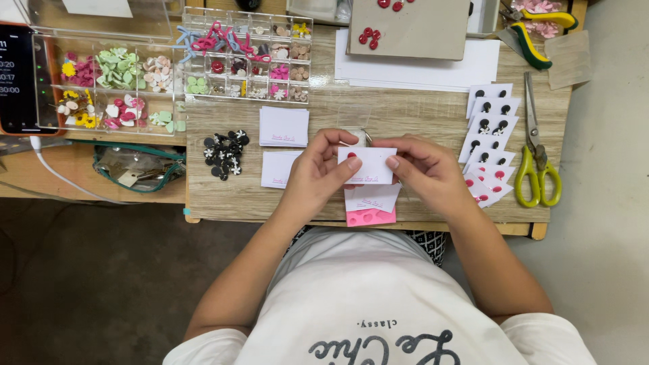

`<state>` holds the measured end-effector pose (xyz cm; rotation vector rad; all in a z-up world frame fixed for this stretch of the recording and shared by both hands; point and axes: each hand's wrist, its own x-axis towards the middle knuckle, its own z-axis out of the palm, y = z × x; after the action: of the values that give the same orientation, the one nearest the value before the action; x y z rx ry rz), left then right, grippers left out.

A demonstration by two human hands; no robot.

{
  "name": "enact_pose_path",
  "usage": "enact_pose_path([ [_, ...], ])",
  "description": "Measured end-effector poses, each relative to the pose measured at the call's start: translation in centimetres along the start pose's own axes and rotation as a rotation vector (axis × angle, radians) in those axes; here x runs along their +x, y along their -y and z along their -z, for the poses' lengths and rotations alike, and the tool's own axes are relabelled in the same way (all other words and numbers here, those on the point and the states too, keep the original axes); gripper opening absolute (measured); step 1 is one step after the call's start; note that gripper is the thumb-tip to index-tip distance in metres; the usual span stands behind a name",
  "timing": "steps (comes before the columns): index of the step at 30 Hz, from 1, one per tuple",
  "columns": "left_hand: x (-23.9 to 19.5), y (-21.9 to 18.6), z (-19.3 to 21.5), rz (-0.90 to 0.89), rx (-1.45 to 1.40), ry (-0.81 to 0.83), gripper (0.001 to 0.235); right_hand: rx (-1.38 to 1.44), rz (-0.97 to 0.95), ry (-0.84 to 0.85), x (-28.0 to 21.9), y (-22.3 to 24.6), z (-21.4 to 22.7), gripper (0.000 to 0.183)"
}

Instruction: The person assembles small decorative earrings by attaching red and pink charms to white backing cards. They use a wooden tool to press the charms onto the cards and arrange the finished pieces on the table.

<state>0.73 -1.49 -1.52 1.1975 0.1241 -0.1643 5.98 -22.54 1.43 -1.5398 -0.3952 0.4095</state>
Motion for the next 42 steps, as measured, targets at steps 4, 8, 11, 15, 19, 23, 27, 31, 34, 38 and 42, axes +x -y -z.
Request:
enact_pose_path([
  [4, -0.5, -3.5, -2.4, 0.065, 0.057, 0.023, 0.034, -0.053, 0.022, -0.01, -0.2, 1.4, 0.1, 0.028],
  [8, 0.1, -3.0, -3.3, 0.084, 0.133, 0.044, 0.034, -0.096, 0.041, -0.046, -0.9, 1.3, 1.3, 0.027],
  [11, 0.6, -2.8, -4.4, 0.112, 0.13, 0.079, 0.038, -0.089, 0.042, -0.084, -1.7, 0.8, 2.3, 0.027],
  [15, 1.2, -3.0, -6.3, 0.162, 0.056, 0.117, 0.042, -0.05, 0.031, -0.152, -3.2, 0.7, 3.6, 0.028],
  [19, 2.1, -1.9, -8.1, 0.194, 0.062, 0.146, 0.037, -0.049, 0.04, -0.217, -4.8, 0.8, 6.0, 0.028],
  [23, 2.7, -0.8, -9.0, 0.202, 0.048, 0.161, 0.037, -0.11, 0.026, -0.323, -7.0, -0.4, 9.8, 0.027],
  [27, 2.9, -0.4, -9.1, 0.196, 0.005, 0.158, 0.038, -0.072, -0.015, -0.387, -7.5, -1.5, 11.2, 0.025],
  [31, 2.8, -1.5, -7.8, 0.147, -0.021, 0.11, 0.036, -0.109, 0.011, -0.318, -5.1, -0.5, 9.4, 0.021],
  [34, 2.7, -2.2, -6.4, 0.138, -0.066, 0.036, 0.039, -0.173, 0.049, -0.234, -2.5, 0.7, 7.9, 0.019],
  [38, 2.3, -3.2, -4.2, 0.156, -0.076, -0.037, 0.038, -0.252, 0.072, -0.152, 0.2, 1.6, 6.1, 0.017],
  [42, 2.8, -4.0, -2.6, 0.131, -0.058, -0.045, 0.037, -0.399, 0.094, -0.117, 3.1, 3.1, 4.9, 0.016],
])
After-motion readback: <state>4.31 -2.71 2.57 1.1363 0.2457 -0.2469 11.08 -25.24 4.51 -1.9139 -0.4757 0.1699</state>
